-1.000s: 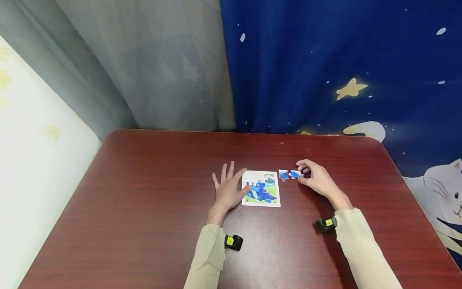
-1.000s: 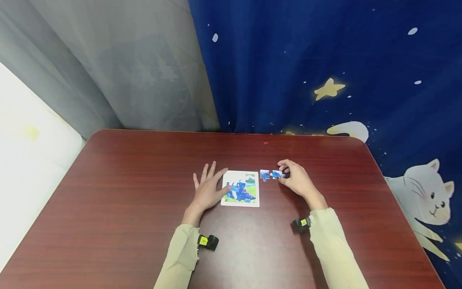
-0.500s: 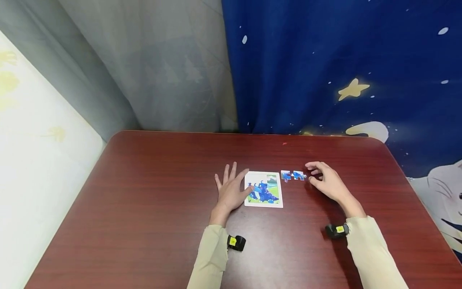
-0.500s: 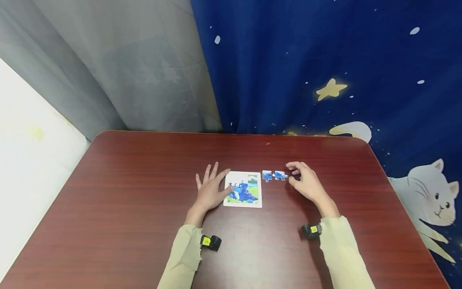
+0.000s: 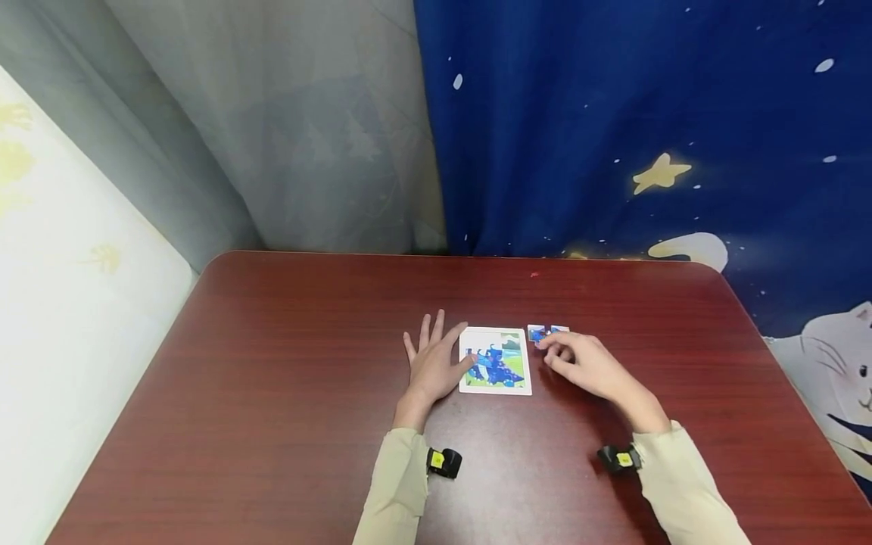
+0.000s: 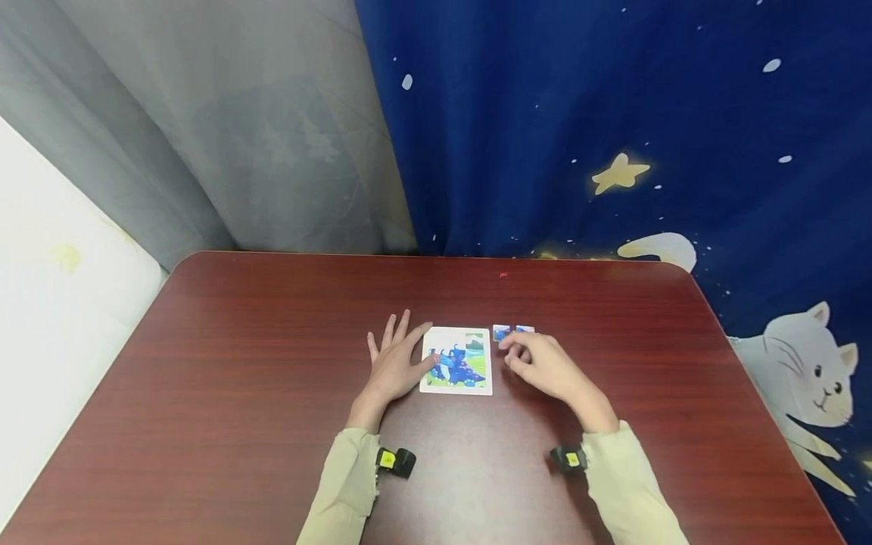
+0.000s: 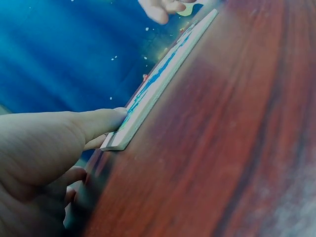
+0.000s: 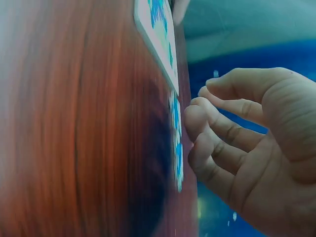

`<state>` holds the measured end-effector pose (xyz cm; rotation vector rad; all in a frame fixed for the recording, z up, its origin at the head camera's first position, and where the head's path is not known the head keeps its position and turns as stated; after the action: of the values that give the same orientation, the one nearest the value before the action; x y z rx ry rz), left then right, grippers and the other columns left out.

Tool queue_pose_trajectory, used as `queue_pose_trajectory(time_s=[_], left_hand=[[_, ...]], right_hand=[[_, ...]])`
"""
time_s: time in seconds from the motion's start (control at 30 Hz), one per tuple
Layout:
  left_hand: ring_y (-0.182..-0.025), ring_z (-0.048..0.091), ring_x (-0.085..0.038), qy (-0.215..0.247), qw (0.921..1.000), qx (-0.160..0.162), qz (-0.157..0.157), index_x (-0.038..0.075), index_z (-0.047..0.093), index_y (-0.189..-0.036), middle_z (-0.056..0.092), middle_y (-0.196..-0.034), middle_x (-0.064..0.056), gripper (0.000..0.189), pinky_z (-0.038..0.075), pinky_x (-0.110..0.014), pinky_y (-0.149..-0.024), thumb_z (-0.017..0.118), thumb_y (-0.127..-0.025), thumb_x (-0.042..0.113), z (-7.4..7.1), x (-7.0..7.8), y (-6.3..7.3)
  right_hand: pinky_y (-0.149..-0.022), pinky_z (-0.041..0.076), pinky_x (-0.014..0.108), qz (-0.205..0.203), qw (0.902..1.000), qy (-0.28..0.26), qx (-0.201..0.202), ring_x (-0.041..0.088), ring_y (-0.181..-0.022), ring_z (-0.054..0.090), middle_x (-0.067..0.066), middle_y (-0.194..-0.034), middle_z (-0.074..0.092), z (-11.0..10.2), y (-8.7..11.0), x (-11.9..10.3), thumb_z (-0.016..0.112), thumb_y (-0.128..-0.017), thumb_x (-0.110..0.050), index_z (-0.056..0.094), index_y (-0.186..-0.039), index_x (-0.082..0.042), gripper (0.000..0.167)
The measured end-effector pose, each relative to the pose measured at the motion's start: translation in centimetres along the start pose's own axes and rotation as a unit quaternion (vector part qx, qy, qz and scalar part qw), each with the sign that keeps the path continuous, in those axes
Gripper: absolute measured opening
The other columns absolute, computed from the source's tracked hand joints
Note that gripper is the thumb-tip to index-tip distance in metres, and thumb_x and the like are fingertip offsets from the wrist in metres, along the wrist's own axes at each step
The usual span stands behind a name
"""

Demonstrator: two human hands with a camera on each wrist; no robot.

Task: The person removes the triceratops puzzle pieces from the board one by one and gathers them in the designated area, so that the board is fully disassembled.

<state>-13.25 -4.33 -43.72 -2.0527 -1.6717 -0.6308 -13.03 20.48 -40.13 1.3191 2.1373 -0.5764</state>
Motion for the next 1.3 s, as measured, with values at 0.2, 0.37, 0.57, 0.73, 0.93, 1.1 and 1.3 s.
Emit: queue_pose_trajectory(time_s=[0.2, 0.37, 0.57, 0.73, 0.93, 1.1, 1.3], left_hand=[[-0.140, 0.003, -0.031, 0.002, 1.0000, 0.001, 0.003, 0.024, 0.046, -0.139, 0.016, -0.153, -0.012, 0.059, -0.008, -0.062, -0.103, 0.064, -0.085, 0.041, 0.2, 0.0, 0.0], [-0.140, 0.003, -0.031, 0.001, 1.0000, 0.002, 0.000, 0.024, 0.046, -0.139, 0.016, -0.153, -0.012, 0.060, -0.008, -0.061, -0.103, 0.065, -0.085, 0.040, 0.1, 0.1, 0.0], [-0.140, 0.005, -0.032, -0.005, 1.0000, 0.001, 0.002, 0.023, 0.047, -0.138, 0.018, -0.153, -0.013, 0.059, -0.006, -0.063, -0.102, 0.065, -0.084, 0.040, -0.1, 0.2, 0.0], [-0.140, 0.005, -0.032, -0.010, 0.9999, 0.001, -0.002, 0.023, 0.047, -0.138, 0.018, -0.153, -0.013, 0.059, -0.005, -0.063, -0.102, 0.065, -0.084, 0.040, -0.2, 0.2, 0.0], [-0.140, 0.006, -0.032, -0.017, 0.9998, -0.002, -0.004, 0.023, 0.047, -0.138, 0.018, -0.153, -0.013, 0.059, -0.004, -0.063, -0.103, 0.065, -0.084, 0.040, -0.3, 0.2, -0.1], [-0.140, 0.005, -0.032, -0.015, 0.9999, -0.004, -0.003, 0.023, 0.047, -0.138, 0.018, -0.153, -0.013, 0.059, -0.005, -0.063, -0.103, 0.065, -0.084, 0.040, -0.3, 0.3, -0.2], [-0.140, 0.004, -0.031, -0.014, 0.9998, -0.007, -0.011, 0.024, 0.045, -0.139, 0.016, -0.153, -0.011, 0.060, -0.007, -0.062, -0.103, 0.065, -0.085, 0.041, -0.1, 0.1, -0.1]], right_hand=[[-0.056, 0.042, 0.024, -0.014, 0.9992, 0.022, -0.030, 0.005, -0.057, 0.049, -0.008, -0.074, 0.054, 1.7, -1.2, -1.7, 0.062, -0.085, -0.007, 0.065, -0.106, -0.005, 0.021], [-0.054, 0.041, 0.023, -0.023, 0.9971, 0.056, -0.047, 0.004, -0.055, 0.046, -0.008, -0.072, 0.054, 2.6, -2.7, -2.3, 0.063, -0.083, -0.008, 0.064, -0.110, -0.004, 0.028], [-0.055, 0.039, 0.026, -0.023, 0.9966, 0.062, -0.048, 0.006, -0.057, 0.044, -0.007, -0.067, 0.052, 3.3, -3.5, -2.2, 0.067, -0.081, -0.005, 0.065, -0.111, -0.003, 0.030], [-0.056, 0.040, 0.026, -0.011, 0.9979, 0.047, -0.043, 0.007, -0.053, 0.043, -0.006, -0.069, 0.052, 3.6, -3.6, -2.3, 0.068, -0.081, -0.003, 0.065, -0.108, -0.003, 0.027], [-0.055, 0.039, 0.026, 0.010, 0.9991, 0.012, -0.039, 0.010, -0.053, 0.042, -0.002, -0.072, 0.050, 3.8, -3.6, -2.3, 0.068, -0.080, 0.000, 0.064, -0.105, -0.004, 0.025], [-0.057, 0.039, 0.028, 0.027, 0.9994, 0.010, -0.019, 0.012, -0.061, 0.042, 0.005, -0.082, 0.046, 3.6, -3.3, -2.3, 0.071, -0.079, -0.001, 0.066, -0.104, -0.007, 0.027], [-0.054, 0.042, 0.028, 0.017, 0.9993, 0.032, -0.004, 0.011, -0.057, 0.045, 0.012, -0.108, 0.043, 3.6, -3.1, -2.4, 0.072, -0.079, -0.004, 0.067, -0.105, -0.010, 0.028]])
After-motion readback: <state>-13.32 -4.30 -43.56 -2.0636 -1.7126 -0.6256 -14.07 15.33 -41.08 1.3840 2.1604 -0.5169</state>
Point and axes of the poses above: each hand's wrist, its own y-axis away from the middle knuckle, its own z-axis out of the palm, x = y × z, the point moved 3 cm from there along -y, towards the middle knuckle
